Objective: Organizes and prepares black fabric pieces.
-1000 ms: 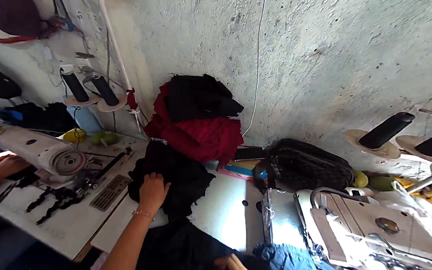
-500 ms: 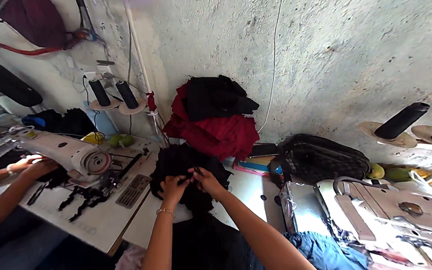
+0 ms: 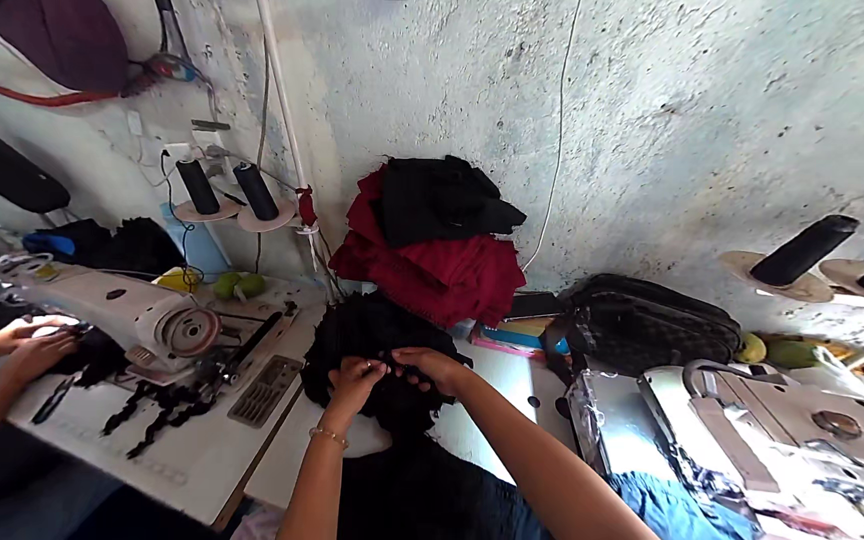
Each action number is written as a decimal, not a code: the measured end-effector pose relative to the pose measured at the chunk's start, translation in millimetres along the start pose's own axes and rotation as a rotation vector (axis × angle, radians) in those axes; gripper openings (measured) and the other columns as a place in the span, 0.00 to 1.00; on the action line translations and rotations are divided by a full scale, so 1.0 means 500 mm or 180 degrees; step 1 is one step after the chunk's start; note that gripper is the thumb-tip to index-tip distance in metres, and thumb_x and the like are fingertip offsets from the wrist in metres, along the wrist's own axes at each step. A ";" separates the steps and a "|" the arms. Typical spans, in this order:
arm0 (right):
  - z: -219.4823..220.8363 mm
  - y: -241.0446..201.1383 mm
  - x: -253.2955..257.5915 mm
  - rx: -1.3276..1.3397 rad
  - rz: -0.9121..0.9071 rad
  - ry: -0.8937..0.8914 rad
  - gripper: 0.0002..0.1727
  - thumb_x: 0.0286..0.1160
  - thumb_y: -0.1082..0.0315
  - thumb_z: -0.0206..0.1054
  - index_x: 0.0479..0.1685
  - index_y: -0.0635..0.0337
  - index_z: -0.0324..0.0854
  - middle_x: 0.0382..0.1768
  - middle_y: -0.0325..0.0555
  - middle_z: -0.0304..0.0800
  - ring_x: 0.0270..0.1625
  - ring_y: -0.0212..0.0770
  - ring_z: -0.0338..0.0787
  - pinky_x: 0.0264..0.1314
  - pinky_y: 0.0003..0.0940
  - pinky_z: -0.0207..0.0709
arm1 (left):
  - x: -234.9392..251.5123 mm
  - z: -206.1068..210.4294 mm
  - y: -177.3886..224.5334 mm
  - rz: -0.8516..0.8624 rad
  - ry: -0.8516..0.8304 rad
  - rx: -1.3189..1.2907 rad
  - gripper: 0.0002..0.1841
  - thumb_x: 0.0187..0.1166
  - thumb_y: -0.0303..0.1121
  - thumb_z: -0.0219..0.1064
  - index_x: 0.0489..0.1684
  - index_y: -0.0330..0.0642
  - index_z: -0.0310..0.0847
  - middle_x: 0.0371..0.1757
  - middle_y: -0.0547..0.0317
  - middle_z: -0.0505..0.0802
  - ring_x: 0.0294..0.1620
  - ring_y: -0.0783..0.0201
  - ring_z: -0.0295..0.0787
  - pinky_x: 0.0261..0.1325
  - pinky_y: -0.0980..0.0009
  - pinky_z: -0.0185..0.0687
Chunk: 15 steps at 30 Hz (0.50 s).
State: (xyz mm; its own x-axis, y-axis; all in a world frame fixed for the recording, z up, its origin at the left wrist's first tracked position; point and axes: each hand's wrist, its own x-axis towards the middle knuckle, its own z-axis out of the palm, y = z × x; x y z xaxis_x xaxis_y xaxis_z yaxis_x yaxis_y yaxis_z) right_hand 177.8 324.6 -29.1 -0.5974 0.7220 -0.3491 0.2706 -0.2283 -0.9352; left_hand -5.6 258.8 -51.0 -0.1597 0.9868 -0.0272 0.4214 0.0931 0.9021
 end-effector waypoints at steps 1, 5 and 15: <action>0.005 -0.010 0.001 -0.0030 0.0033 0.0071 0.22 0.94 0.52 0.51 0.76 0.50 0.76 0.36 0.33 0.81 0.21 0.25 0.69 0.20 0.21 0.60 | 0.001 0.004 0.001 -0.0041 0.0004 0.0053 0.11 0.81 0.37 0.70 0.49 0.43 0.94 0.76 0.40 0.77 0.84 0.35 0.56 0.81 0.26 0.37; 0.013 -0.023 0.012 0.0086 0.0109 0.0259 0.18 0.92 0.53 0.56 0.64 0.54 0.81 0.32 0.33 0.81 0.19 0.24 0.67 0.19 0.19 0.57 | 0.005 0.005 0.003 -0.0051 0.0031 0.0101 0.11 0.81 0.37 0.69 0.48 0.41 0.94 0.78 0.39 0.74 0.82 0.34 0.56 0.82 0.29 0.40; 0.020 0.024 0.017 0.0551 -0.0215 0.0364 0.19 0.94 0.55 0.50 0.68 0.53 0.80 0.32 0.33 0.83 0.17 0.24 0.66 0.17 0.19 0.57 | -0.012 0.013 0.008 0.0053 0.0308 0.0689 0.27 0.79 0.53 0.69 0.72 0.48 0.83 0.78 0.43 0.80 0.85 0.30 0.60 0.79 0.21 0.45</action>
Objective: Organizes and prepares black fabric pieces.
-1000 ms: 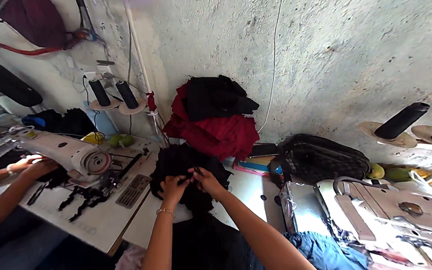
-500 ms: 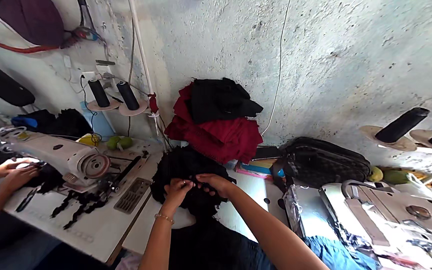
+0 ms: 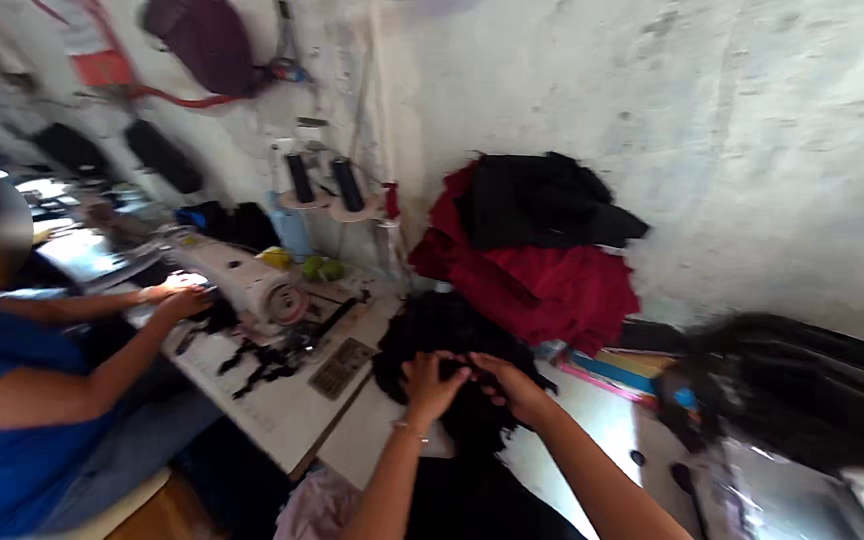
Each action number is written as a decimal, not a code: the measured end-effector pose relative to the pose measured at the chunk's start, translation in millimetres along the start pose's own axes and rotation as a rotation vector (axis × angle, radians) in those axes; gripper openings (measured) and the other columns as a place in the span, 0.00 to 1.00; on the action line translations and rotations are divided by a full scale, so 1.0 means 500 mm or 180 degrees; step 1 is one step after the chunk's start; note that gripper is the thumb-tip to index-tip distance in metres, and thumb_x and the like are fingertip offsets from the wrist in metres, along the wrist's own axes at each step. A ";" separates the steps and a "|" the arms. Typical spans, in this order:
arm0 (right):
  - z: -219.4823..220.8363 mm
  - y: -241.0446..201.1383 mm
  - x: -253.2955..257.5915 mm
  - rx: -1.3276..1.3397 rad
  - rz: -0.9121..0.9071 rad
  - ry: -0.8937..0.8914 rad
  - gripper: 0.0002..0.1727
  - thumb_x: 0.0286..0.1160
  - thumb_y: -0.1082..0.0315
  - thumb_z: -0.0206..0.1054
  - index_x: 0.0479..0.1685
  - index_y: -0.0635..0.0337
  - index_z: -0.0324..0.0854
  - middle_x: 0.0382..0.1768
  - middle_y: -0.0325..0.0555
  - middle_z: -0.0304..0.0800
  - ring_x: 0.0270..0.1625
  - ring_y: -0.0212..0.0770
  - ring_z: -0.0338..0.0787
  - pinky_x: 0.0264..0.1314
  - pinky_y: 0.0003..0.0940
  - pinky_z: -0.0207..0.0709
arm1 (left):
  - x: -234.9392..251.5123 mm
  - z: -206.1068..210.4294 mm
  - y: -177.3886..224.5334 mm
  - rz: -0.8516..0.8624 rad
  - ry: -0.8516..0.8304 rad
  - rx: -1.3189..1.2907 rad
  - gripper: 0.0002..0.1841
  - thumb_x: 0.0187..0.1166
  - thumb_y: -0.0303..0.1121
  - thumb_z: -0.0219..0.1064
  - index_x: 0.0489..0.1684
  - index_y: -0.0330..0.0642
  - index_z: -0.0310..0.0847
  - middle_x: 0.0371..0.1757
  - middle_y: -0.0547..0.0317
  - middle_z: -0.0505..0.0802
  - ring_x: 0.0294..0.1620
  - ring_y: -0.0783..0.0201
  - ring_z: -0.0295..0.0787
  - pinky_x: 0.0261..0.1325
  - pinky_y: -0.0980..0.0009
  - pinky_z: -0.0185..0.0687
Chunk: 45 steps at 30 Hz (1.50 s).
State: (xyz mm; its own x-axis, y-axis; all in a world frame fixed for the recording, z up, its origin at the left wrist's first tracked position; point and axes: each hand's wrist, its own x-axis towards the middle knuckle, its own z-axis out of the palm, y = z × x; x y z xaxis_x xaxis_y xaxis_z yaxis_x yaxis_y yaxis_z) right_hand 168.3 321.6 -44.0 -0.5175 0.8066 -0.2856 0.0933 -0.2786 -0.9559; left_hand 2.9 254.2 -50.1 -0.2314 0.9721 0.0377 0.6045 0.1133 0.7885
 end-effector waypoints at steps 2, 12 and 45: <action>-0.008 0.023 -0.003 0.0273 -0.0168 -0.0058 0.21 0.95 0.56 0.45 0.72 0.52 0.78 0.30 0.33 0.82 0.16 0.24 0.66 0.15 0.19 0.56 | -0.001 0.011 0.023 -0.0181 0.0016 0.0356 0.24 0.79 0.54 0.69 0.68 0.53 0.87 0.78 0.47 0.80 0.85 0.32 0.60 0.79 0.20 0.43; -0.026 0.026 -0.010 -0.0031 0.0032 -0.0506 0.22 0.95 0.59 0.45 0.77 0.53 0.74 0.34 0.31 0.84 0.16 0.22 0.66 0.14 0.16 0.57 | -0.002 -0.002 -0.002 0.0014 -0.0047 -0.0868 0.13 0.85 0.34 0.62 0.47 0.39 0.94 0.65 0.45 0.84 0.75 0.52 0.70 0.83 0.45 0.49; -0.085 0.063 -0.085 -0.0271 -0.1253 0.2212 0.29 0.69 0.64 0.79 0.66 0.74 0.79 0.56 0.62 0.89 0.58 0.47 0.88 0.65 0.45 0.80 | 0.139 -0.148 0.042 0.0160 0.0418 -0.0014 0.24 0.82 0.35 0.69 0.73 0.29 0.77 0.64 0.32 0.89 0.69 0.41 0.84 0.76 0.40 0.70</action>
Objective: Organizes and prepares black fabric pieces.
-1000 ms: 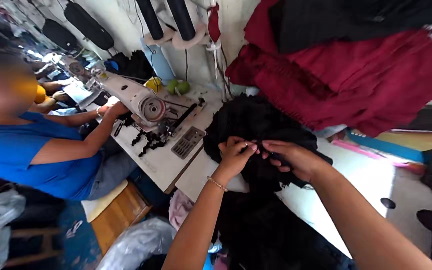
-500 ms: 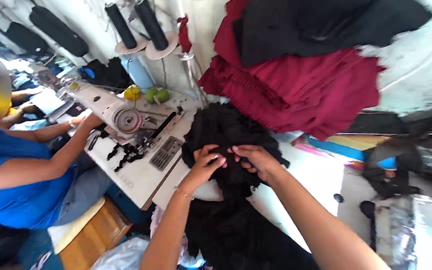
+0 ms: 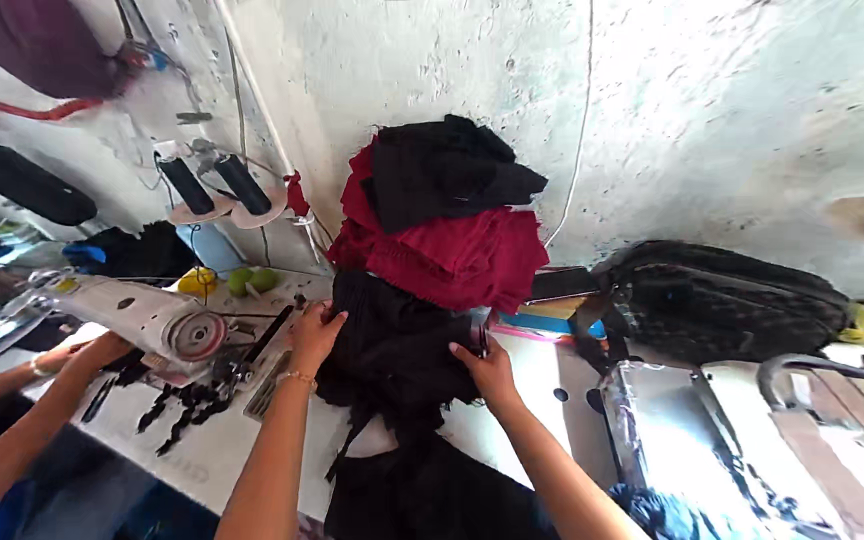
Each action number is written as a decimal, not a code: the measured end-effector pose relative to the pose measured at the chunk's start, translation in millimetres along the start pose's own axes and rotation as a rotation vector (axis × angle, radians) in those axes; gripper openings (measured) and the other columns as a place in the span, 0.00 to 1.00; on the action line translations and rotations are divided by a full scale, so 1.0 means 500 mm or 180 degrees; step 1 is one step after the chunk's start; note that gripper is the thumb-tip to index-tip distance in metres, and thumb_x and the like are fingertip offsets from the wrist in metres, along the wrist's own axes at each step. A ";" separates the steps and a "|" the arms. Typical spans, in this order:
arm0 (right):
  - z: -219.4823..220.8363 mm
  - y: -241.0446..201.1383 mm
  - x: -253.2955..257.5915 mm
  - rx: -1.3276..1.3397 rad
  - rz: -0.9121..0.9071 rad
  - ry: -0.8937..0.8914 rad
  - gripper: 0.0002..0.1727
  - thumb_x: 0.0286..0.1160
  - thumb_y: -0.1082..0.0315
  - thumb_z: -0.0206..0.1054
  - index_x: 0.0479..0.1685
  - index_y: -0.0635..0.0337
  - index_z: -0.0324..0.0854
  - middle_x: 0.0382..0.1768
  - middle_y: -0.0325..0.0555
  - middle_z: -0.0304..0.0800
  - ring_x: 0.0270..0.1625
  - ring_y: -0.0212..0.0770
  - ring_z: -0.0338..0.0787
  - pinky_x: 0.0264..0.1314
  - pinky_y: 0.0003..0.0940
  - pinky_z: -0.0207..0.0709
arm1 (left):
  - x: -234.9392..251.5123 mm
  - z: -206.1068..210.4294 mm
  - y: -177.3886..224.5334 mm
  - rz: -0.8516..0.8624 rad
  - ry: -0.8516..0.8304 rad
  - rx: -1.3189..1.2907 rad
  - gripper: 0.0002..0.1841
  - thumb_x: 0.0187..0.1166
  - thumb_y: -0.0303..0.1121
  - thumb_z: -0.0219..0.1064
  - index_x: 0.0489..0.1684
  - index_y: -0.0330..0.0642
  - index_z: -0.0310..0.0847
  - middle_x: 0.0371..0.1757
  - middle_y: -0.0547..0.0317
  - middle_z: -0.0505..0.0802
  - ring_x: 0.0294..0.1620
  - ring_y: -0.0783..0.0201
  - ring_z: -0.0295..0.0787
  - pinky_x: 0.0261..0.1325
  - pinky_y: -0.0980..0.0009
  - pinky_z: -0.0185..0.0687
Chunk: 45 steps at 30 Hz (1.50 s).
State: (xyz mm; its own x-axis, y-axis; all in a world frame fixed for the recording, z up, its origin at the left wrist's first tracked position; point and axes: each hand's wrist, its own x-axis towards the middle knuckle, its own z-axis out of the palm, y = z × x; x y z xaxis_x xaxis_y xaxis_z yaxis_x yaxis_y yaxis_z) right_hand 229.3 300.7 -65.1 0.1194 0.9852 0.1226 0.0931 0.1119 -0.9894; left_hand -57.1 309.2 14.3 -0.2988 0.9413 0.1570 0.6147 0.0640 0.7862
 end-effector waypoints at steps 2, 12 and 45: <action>0.001 -0.026 -0.017 -0.0069 -0.0441 -0.0003 0.17 0.70 0.68 0.77 0.49 0.74 0.86 0.47 0.57 0.90 0.49 0.41 0.89 0.56 0.39 0.82 | -0.009 -0.029 0.003 0.0300 -0.0090 -0.0295 0.17 0.82 0.27 0.66 0.65 0.27 0.81 0.60 0.36 0.90 0.63 0.50 0.86 0.70 0.50 0.78; -0.040 0.101 -0.246 -0.1830 -0.1704 -0.2020 0.10 0.63 0.79 0.72 0.42 0.60 0.94 0.67 0.54 0.89 0.53 0.58 0.96 0.45 0.60 0.89 | -0.195 -0.154 -0.273 0.0178 -0.0703 -0.0113 0.13 0.81 0.19 0.52 0.42 0.21 0.86 0.65 0.31 0.87 0.75 0.46 0.80 0.82 0.52 0.68; -0.003 0.052 -0.211 -0.0611 0.0620 -0.1540 0.30 0.77 0.51 0.74 0.64 0.69 0.81 0.47 0.55 0.92 0.40 0.45 0.90 0.49 0.47 0.84 | -0.083 -0.279 0.166 0.2284 -0.1753 -0.2971 0.14 0.87 0.31 0.55 0.43 0.59 0.89 0.49 0.68 0.98 0.50 0.70 0.96 0.52 0.73 0.91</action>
State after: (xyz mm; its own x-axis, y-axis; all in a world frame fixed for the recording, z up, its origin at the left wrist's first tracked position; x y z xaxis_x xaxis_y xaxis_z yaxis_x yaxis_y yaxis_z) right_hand 220.7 199.3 -103.6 -0.3109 0.9375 -0.1559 0.2986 -0.0594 -0.9525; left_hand -95.5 229.1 156.6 0.3570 0.6950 0.6241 -0.2923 -0.5514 0.7813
